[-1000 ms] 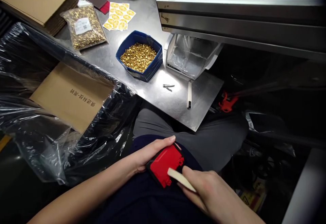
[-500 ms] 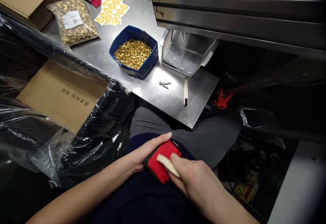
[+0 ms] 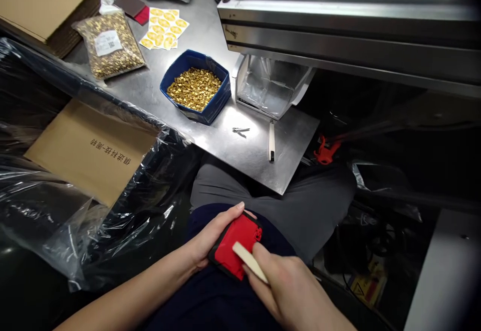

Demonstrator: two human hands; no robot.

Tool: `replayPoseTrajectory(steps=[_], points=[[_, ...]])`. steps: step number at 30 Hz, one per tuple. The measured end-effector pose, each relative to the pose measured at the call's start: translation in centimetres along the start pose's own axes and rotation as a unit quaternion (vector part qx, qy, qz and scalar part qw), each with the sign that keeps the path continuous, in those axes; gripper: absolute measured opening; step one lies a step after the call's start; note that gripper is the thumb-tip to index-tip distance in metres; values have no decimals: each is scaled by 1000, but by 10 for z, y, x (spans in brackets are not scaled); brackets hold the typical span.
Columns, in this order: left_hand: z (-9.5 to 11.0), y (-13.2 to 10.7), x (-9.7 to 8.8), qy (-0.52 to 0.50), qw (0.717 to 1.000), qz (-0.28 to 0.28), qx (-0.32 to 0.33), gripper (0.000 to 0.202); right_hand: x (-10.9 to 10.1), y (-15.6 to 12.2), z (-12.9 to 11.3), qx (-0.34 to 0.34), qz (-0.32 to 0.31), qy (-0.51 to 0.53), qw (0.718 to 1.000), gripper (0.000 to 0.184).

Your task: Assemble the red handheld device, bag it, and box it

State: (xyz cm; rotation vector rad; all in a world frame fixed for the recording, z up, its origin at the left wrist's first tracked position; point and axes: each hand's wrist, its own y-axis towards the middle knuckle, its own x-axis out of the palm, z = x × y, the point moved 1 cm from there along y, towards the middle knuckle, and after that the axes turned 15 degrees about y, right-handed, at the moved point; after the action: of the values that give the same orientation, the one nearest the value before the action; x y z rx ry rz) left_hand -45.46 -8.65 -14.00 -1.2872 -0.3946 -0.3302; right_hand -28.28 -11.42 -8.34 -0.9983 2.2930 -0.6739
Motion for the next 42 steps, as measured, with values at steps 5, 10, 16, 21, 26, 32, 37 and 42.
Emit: replayPoseTrajectory(steps=[5, 10, 16, 21, 26, 32, 37, 42], points=[[1, 0, -4, -72, 997, 4, 34, 52, -49, 11, -11, -8, 36, 30, 999, 24], [4, 1, -16, -117, 985, 2, 124, 58, -121, 66, 11, 25, 220, -11, 975, 27], [4, 0, -29, -154, 975, -12, 159, 60, -149, 170, 12, 56, 360, -47, 930, 40], [2, 2, -37, -176, 972, -11, 153, 61, -122, 161, 10, 53, 379, -72, 921, 36], [5, 7, -42, -178, 972, -48, 144, 63, -116, 85, 64, 96, 432, -111, 890, 39], [12, 19, -40, -144, 978, -100, 113, 62, -184, 43, 163, 128, 450, -228, 854, 51], [16, 20, -41, -121, 982, -83, 121, 64, -228, 78, 205, 24, 297, -297, 907, 57], [12, 6, -63, -132, 969, -1, 208, 60, -245, 100, 219, -27, 244, -302, 921, 49]])
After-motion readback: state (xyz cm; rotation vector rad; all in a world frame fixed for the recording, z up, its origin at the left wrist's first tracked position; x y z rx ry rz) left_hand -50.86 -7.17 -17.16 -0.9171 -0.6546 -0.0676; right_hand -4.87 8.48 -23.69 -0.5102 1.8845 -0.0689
